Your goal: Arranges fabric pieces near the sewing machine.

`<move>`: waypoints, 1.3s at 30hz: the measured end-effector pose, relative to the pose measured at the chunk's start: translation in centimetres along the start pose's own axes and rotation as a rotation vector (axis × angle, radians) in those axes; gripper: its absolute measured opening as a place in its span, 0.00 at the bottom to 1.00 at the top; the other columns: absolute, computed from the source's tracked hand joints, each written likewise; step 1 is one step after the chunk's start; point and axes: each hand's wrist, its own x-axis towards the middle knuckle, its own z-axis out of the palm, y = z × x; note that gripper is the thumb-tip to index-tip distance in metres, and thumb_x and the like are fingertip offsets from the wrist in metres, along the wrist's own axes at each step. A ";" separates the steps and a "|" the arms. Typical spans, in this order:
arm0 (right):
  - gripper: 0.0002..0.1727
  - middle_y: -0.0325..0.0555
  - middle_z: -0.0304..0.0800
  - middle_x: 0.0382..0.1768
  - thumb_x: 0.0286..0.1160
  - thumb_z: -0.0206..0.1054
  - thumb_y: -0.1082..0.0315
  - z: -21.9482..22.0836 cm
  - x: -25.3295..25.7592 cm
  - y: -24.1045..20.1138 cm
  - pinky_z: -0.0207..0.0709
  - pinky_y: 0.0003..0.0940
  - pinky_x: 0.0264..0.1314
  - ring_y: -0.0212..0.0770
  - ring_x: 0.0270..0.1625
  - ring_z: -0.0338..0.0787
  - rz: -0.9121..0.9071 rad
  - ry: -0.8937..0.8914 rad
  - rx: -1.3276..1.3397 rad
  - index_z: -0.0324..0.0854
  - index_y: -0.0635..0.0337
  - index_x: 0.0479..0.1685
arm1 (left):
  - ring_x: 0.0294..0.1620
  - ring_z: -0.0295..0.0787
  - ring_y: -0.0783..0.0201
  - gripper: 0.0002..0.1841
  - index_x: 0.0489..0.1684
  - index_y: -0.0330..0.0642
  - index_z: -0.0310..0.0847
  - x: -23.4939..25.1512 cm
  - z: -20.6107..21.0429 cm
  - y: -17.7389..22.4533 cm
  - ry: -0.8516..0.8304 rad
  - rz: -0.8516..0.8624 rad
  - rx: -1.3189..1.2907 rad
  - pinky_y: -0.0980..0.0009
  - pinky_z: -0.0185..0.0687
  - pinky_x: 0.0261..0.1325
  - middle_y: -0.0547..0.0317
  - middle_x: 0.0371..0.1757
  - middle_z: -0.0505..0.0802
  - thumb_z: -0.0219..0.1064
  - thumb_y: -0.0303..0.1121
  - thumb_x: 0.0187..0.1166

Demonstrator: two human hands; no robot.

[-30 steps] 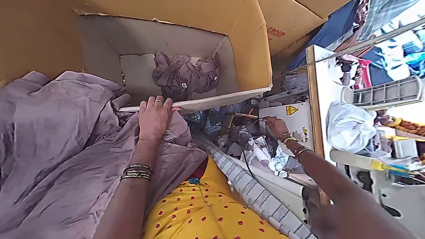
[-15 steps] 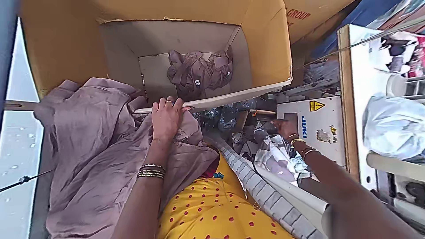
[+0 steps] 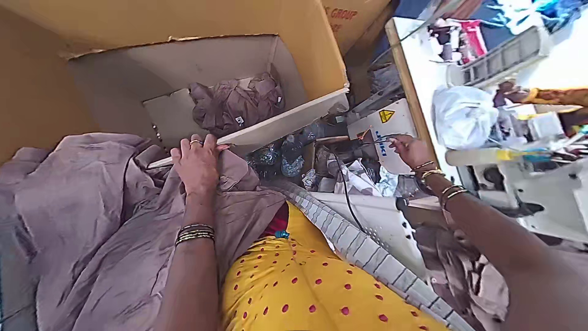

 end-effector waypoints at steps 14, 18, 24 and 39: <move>0.22 0.69 0.86 0.67 0.90 0.53 0.63 -5.8 -22.0 -0.8 0.72 0.73 0.69 0.74 0.67 0.85 0.239 -0.566 -0.476 0.80 0.60 0.76 | 0.75 0.78 0.36 0.19 0.68 0.45 0.84 -0.9 0.0 -0.8 -0.031 -0.009 -0.042 0.36 0.67 0.73 0.38 0.68 0.88 0.60 0.46 0.89; 0.22 0.70 0.89 0.61 0.87 0.55 0.60 0.4 -23.0 1.3 0.72 0.75 0.68 0.74 0.65 0.86 0.109 -0.656 -0.418 0.84 0.62 0.68 | 0.76 0.77 0.33 0.19 0.68 0.44 0.83 -0.6 -0.4 -0.6 -0.026 0.003 -0.049 0.35 0.67 0.73 0.36 0.68 0.87 0.59 0.44 0.89; 0.26 0.69 0.87 0.65 0.94 0.48 0.54 2.9 -19.2 -3.3 0.70 0.65 0.75 0.68 0.70 0.85 0.029 -0.662 -0.266 0.83 0.65 0.69 | 0.74 0.79 0.33 0.18 0.66 0.42 0.84 -0.7 -0.4 -0.5 -0.012 0.006 -0.029 0.35 0.69 0.71 0.35 0.65 0.89 0.61 0.42 0.89; 0.29 0.74 0.85 0.63 0.82 0.69 0.59 1.5 1.3 -15.7 0.72 0.66 0.68 0.70 0.64 0.85 -0.326 -1.288 -0.664 0.76 0.64 0.78 | 0.74 0.81 0.39 0.26 0.82 0.49 0.75 -12.4 -7.3 -2.3 -0.166 0.164 -0.482 0.38 0.75 0.74 0.42 0.77 0.83 0.64 0.44 0.86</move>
